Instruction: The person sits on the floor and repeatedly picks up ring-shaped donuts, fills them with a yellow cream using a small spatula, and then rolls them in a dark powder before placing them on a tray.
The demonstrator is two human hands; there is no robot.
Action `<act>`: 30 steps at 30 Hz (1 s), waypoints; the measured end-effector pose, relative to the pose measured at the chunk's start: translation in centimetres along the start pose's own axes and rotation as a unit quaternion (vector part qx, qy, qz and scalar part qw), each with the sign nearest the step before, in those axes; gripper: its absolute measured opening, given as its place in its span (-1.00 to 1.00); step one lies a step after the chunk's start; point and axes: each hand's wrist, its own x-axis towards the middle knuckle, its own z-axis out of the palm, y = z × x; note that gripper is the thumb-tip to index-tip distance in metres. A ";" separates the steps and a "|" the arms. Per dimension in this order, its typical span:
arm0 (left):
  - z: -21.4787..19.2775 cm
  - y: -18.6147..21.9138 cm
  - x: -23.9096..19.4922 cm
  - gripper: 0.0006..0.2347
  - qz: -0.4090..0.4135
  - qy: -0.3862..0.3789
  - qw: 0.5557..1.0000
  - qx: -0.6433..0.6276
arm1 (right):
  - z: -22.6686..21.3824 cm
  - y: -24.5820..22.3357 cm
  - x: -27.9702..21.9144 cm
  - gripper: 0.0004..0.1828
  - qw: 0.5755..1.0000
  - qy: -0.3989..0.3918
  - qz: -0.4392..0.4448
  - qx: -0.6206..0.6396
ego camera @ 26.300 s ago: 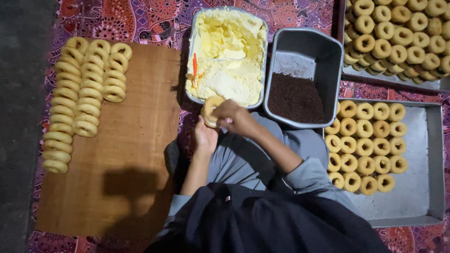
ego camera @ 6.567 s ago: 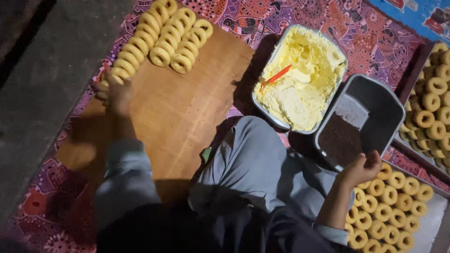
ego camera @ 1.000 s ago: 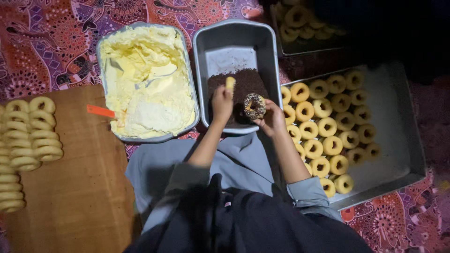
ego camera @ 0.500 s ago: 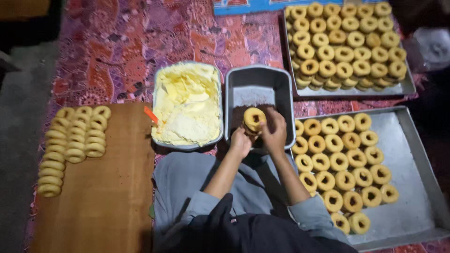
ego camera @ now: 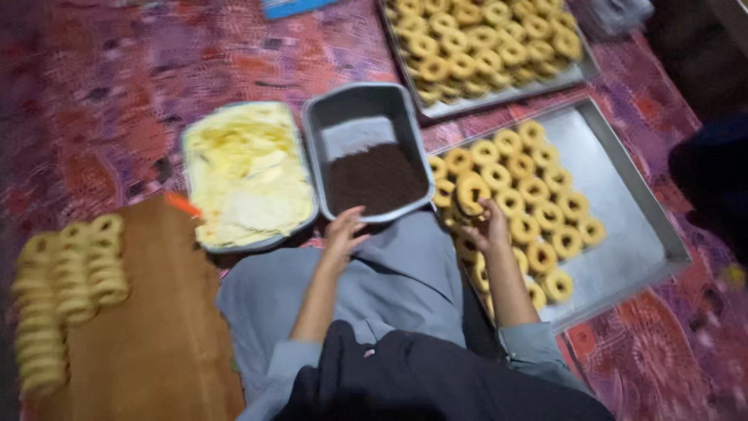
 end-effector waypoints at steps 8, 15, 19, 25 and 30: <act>-12.6 -4.0 -10.4 -0.60 -0.108 0.100 0.961 -0.232 | -23.4 -8.3 -11.8 -0.86 0.958 0.252 -0.131 0.032; -13.2 -5.5 -8.7 -0.58 -0.116 0.091 0.984 -0.102 | -31.4 -10.9 -15.8 -0.82 0.941 0.274 -0.180 -0.088; -12.9 -5.2 -8.1 -0.59 -0.124 0.091 0.984 -0.095 | -30.4 -12.7 -11.7 -0.73 0.935 0.295 -0.131 -0.149; -13.4 -6.3 -9.1 -0.59 -0.091 0.075 0.985 -0.123 | -27.3 -13.3 -9.7 -0.64 0.907 0.240 -0.059 -0.341; -12.5 -6.6 -8.8 -0.57 -0.070 0.070 0.985 -0.141 | -24.3 -12.6 -9.7 -0.63 0.958 0.177 -0.001 -0.228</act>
